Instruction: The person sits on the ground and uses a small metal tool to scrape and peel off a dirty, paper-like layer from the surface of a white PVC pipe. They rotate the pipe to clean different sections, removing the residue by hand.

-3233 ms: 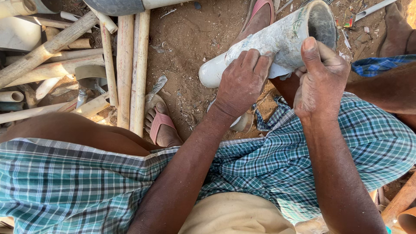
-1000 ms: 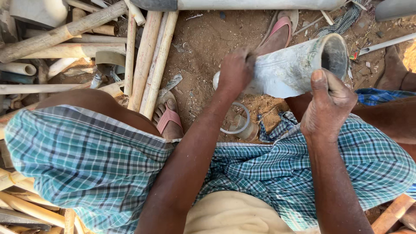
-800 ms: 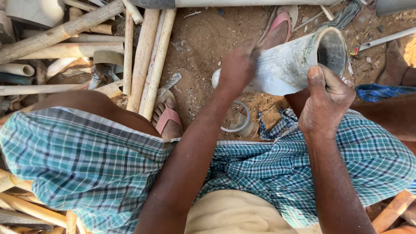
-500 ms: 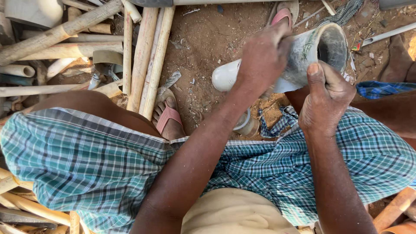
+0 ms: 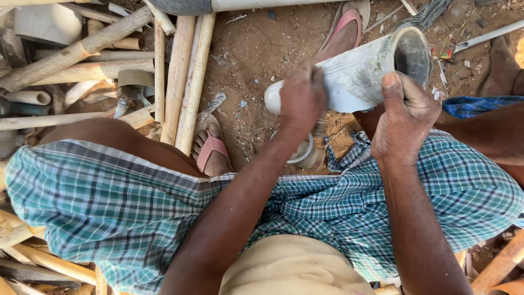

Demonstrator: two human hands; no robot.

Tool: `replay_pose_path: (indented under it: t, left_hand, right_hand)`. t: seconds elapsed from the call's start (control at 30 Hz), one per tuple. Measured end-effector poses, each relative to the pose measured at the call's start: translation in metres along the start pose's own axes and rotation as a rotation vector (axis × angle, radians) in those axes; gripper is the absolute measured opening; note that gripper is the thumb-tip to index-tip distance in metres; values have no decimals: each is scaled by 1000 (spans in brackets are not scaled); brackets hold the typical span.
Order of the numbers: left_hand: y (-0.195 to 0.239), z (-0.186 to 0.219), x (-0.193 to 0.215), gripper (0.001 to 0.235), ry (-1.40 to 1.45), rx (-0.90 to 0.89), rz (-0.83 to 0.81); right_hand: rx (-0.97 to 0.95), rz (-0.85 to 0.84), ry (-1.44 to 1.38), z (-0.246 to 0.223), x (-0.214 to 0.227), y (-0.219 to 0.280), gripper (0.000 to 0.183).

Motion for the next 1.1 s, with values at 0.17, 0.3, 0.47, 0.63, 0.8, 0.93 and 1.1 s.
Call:
replay_pose_path:
  t: [0.17,0.3,0.47,0.63,0.8,0.93,1.1]
  left_hand:
    - [21,-2,-31,19,186,45,-79]
    - [18,-14,-27,19,47,65,-90]
    - [31,-17,-21,16,141,29,32]
    - [28,-39,-37,21,180,286,-112]
    - [33,-26,-34,25,95,128,-79]
    - [22,-9,-33,29,100,34,-147]
    - [28,-2,-26,28,163,71,-154]
  right_hand:
    - [-26,28,83,8,14,8,23]
    - [-16,41,3,5,10,-2,22]
    - [-40,69,6,16,24,8,27]
    - [-6,67,-44,17,19,-3,28]
    - [-76,148,-5,23,29,2,27]
    - [-63,137,-57,18,22,-6,25]
    - [-33,106,-91,21,22,1,25]
Point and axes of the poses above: each hand's wrist, its own y-axis away from the middle knuckle, its own x-axis out of the back of the hand, z = x × y, the point moved 10 cm from there along -y, towards the middle knuckle
